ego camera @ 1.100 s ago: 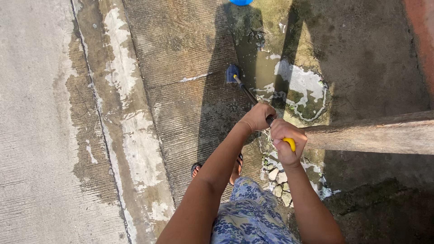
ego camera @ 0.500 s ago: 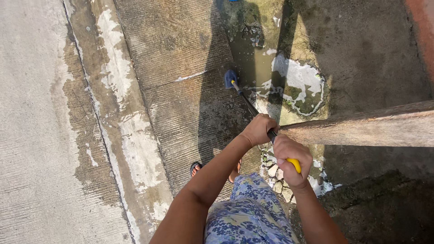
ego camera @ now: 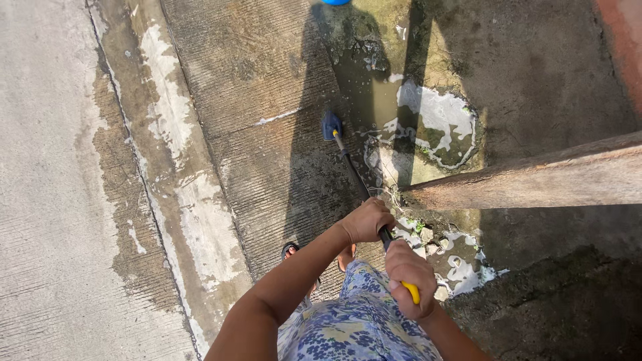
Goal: The person cleans a concrete floor by using a scrub brush on a long handle and pouring water from buckets.
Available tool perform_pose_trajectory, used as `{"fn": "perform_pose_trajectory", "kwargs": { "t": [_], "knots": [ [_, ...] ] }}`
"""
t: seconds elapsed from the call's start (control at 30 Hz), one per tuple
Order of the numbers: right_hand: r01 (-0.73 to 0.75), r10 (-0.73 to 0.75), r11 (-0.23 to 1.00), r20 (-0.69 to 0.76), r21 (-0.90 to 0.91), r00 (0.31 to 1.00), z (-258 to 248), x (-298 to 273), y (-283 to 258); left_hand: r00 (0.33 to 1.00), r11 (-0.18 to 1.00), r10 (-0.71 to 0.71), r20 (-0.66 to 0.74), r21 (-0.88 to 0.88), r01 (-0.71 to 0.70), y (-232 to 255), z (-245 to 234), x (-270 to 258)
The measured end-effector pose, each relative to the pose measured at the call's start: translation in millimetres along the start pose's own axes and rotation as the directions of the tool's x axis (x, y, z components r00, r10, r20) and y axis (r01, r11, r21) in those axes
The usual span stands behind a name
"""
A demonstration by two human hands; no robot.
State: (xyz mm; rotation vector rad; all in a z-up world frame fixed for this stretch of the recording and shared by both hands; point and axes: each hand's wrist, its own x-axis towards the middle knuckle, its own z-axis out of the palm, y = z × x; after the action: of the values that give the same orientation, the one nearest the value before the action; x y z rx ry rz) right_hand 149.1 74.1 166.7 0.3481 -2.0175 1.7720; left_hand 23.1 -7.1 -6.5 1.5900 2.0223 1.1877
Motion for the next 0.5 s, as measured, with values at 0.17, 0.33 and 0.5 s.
{"fn": "perform_pose_trajectory", "kwargs": {
  "t": [0.17,0.33,0.5],
  "knots": [
    [0.064,-0.054,0.995,0.123,-0.082,0.991,19.5,2.4,26.9,0.998,1.000,0.016,-0.056,-0.001,-0.016,-29.9,-6.2,-12.7],
    [-0.063,0.067,0.995,0.047,-0.079,0.997,10.6,8.2,15.3,0.997,0.999,0.031,-0.068,-0.016,-0.032,-34.3,-21.6,-0.1],
    [0.036,-0.034,0.996,0.024,-0.079,0.999,34.4,19.4,47.0,0.998,0.997,0.015,0.059,0.073,-0.019,-59.3,-25.6,-0.7]
  ]
}}
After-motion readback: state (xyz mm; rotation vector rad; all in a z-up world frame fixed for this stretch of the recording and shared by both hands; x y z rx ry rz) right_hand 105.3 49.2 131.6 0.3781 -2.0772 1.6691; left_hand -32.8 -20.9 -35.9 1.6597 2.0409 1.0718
